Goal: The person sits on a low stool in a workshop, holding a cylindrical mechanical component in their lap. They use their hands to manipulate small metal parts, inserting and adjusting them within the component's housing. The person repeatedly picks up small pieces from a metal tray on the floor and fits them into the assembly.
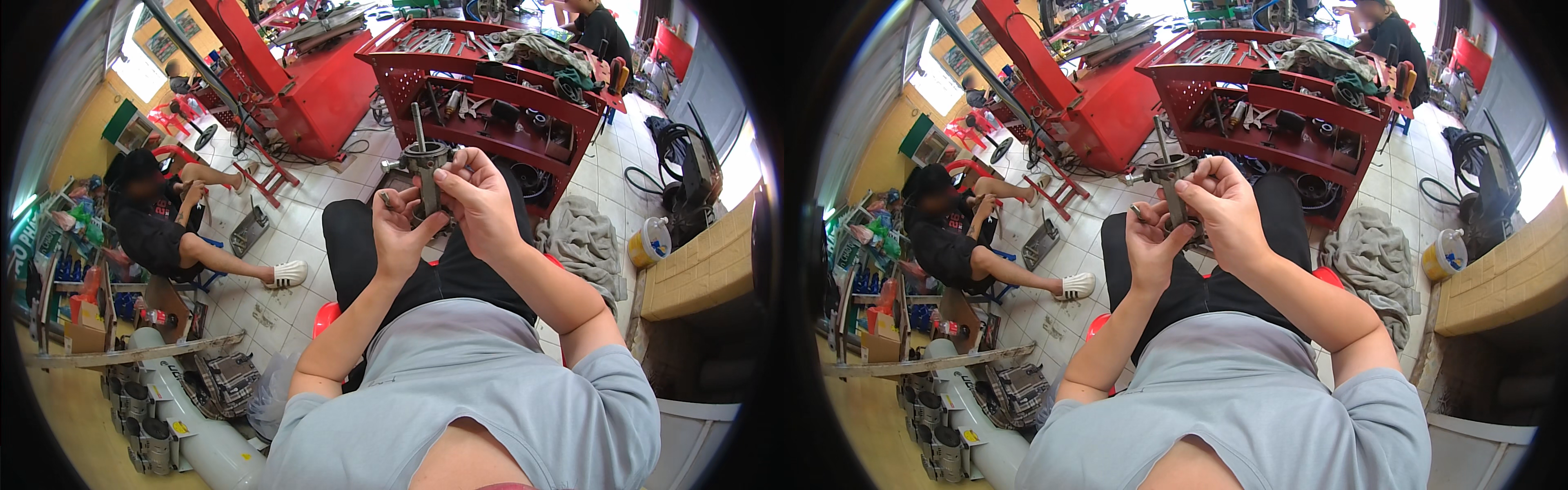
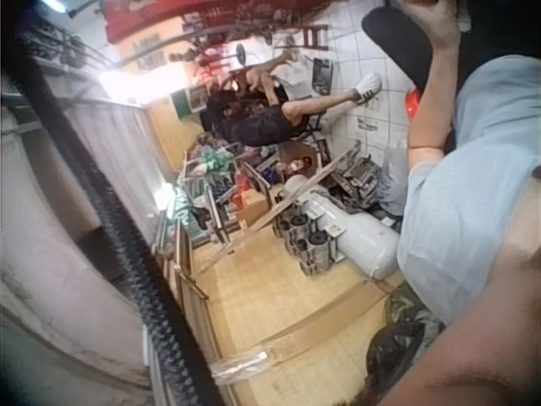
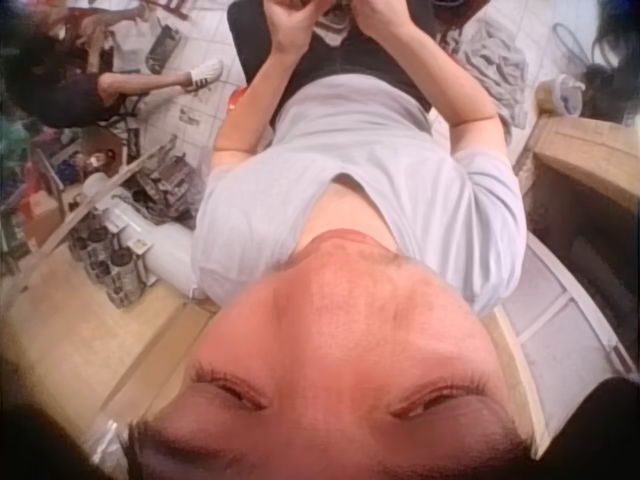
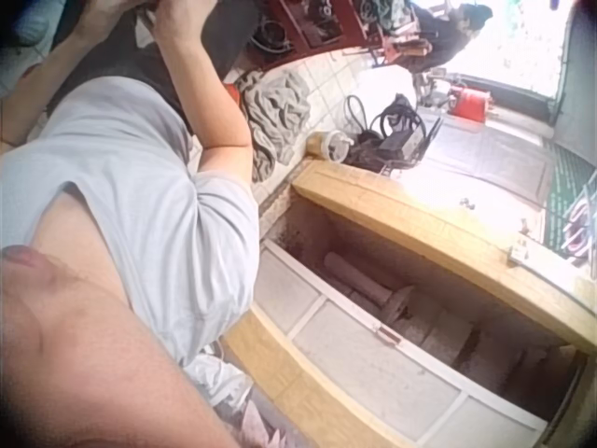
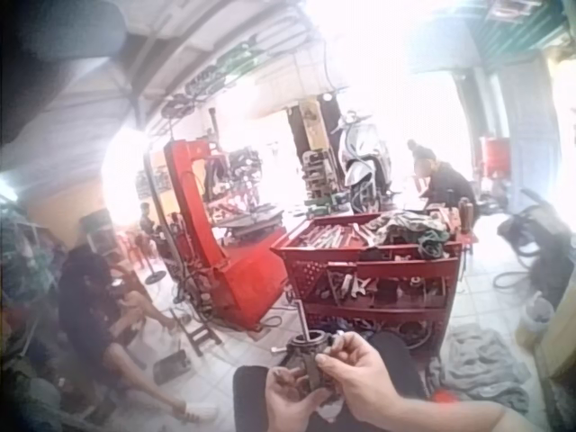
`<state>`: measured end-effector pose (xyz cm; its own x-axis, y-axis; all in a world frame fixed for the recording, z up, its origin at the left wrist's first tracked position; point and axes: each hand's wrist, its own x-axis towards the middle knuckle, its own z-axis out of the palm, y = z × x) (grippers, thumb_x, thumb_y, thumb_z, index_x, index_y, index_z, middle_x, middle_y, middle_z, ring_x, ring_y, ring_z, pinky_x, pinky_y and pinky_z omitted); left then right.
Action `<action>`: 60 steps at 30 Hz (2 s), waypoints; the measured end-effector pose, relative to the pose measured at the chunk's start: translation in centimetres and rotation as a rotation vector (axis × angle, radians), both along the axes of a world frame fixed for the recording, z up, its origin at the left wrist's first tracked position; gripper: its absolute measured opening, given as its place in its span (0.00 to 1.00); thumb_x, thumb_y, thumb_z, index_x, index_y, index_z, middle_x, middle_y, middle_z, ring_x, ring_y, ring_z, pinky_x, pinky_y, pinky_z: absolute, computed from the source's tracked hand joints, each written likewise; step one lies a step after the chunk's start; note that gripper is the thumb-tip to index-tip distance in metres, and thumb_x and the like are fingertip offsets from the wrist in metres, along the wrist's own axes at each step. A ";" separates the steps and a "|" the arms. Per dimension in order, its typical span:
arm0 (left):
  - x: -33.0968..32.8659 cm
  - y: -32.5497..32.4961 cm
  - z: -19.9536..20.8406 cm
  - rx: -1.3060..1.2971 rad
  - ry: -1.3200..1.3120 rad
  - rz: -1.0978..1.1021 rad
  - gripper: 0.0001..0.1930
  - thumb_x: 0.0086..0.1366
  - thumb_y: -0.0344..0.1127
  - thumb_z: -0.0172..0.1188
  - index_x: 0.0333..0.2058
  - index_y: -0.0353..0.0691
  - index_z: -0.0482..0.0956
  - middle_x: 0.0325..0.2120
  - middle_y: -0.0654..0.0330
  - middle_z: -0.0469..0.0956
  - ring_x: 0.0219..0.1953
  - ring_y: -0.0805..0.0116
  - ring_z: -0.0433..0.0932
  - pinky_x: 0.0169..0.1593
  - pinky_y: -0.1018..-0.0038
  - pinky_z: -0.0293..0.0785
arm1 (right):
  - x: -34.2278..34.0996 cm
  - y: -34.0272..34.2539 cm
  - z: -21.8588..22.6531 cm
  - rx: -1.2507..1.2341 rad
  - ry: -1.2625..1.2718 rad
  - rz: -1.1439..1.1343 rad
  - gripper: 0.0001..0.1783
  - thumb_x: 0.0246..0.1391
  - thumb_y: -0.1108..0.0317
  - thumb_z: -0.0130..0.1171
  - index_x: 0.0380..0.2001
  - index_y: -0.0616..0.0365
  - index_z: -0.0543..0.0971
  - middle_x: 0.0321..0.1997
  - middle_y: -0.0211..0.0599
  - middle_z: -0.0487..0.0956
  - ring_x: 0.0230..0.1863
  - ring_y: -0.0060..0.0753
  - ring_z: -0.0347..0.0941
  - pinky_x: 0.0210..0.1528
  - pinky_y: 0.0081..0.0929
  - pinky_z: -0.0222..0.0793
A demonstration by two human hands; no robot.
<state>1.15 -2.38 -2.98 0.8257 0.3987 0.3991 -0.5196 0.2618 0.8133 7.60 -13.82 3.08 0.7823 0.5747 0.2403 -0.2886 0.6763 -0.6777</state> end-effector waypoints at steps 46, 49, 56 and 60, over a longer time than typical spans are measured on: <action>-2.3 1.7 5.6 1.086 -0.217 0.706 0.13 0.50 0.21 0.68 0.36 0.35 0.84 0.32 0.57 0.79 0.34 0.65 0.78 0.38 0.74 0.76 | -0.4 1.7 -2.7 -0.151 -0.136 -0.064 0.09 0.55 0.79 0.57 0.31 0.58 0.67 0.26 0.23 0.72 0.27 0.08 0.65 0.27 0.11 0.60; -2.4 2.0 5.4 0.996 -0.159 0.657 0.13 0.50 0.21 0.68 0.37 0.34 0.83 0.33 0.56 0.80 0.35 0.66 0.79 0.38 0.75 0.76 | -0.4 1.8 -2.9 -0.158 -0.140 -0.048 0.09 0.55 0.79 0.57 0.31 0.58 0.67 0.26 0.23 0.72 0.26 0.08 0.64 0.26 0.11 0.59; -2.0 2.5 5.5 1.004 -0.247 0.589 0.12 0.49 0.18 0.66 0.35 0.32 0.81 0.35 0.55 0.80 0.38 0.65 0.79 0.42 0.75 0.76 | -0.5 1.7 -2.5 -0.162 -0.124 -0.048 0.09 0.54 0.80 0.57 0.31 0.58 0.67 0.26 0.24 0.72 0.26 0.09 0.65 0.26 0.12 0.60; -1.7 3.0 5.4 1.078 -0.290 0.593 0.12 0.48 0.18 0.66 0.34 0.33 0.82 0.34 0.55 0.80 0.38 0.65 0.78 0.42 0.75 0.75 | -0.4 1.6 -2.6 -0.157 -0.118 -0.043 0.08 0.54 0.80 0.57 0.31 0.59 0.67 0.26 0.25 0.73 0.27 0.10 0.66 0.27 0.12 0.61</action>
<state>-0.52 0.57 2.42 0.4600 0.0375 0.8871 -0.5243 -0.7949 0.3054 7.23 -12.23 0.51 0.7785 0.5790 0.2422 -0.1740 0.5699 -0.8031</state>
